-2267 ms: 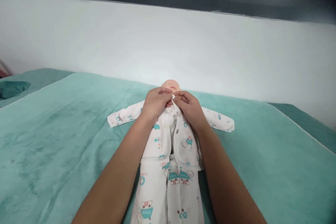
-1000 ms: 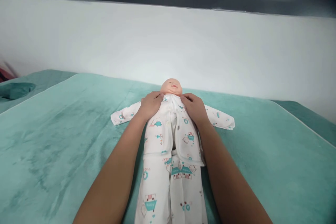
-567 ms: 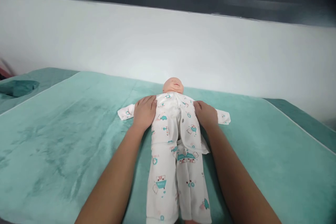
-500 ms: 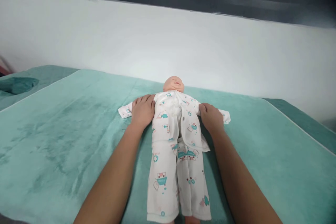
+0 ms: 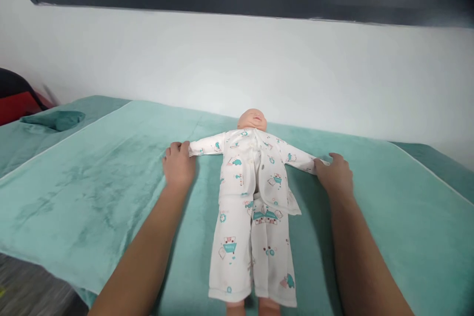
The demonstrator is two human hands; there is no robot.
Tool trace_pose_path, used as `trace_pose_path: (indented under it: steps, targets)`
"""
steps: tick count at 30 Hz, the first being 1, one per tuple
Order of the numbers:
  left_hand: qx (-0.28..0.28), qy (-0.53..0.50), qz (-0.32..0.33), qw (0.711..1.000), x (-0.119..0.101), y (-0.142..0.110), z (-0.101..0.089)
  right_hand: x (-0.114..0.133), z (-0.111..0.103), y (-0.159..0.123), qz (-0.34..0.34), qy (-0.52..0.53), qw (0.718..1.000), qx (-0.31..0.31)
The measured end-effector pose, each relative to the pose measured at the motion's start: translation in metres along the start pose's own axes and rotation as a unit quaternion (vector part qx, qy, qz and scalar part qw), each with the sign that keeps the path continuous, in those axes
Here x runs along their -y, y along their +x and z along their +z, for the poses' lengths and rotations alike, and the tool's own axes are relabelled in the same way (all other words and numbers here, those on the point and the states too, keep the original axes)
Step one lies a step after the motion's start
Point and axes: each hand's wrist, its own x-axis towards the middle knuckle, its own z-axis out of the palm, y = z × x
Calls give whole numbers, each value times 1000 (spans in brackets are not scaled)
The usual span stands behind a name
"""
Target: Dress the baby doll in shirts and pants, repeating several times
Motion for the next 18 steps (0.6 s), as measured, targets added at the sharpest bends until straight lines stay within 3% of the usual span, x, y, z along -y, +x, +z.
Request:
trace_pose_path:
  steps: [2,7,13,18]
  targets:
    - [-13,-19,-26,999,3,1,2,-8,-4,-1,23,-24,999,10]
    - [-58,-87,-89,990,11,0,6,-27,-5,6,-13,3,999,42]
    - [-73,-248,-190,947,10,-11,-6,-25,-2,11,-11,92,996,-22]
    - [-76,-335,-181,922,2,-9,-12,-18,-2,8,-18,111,993,-22]
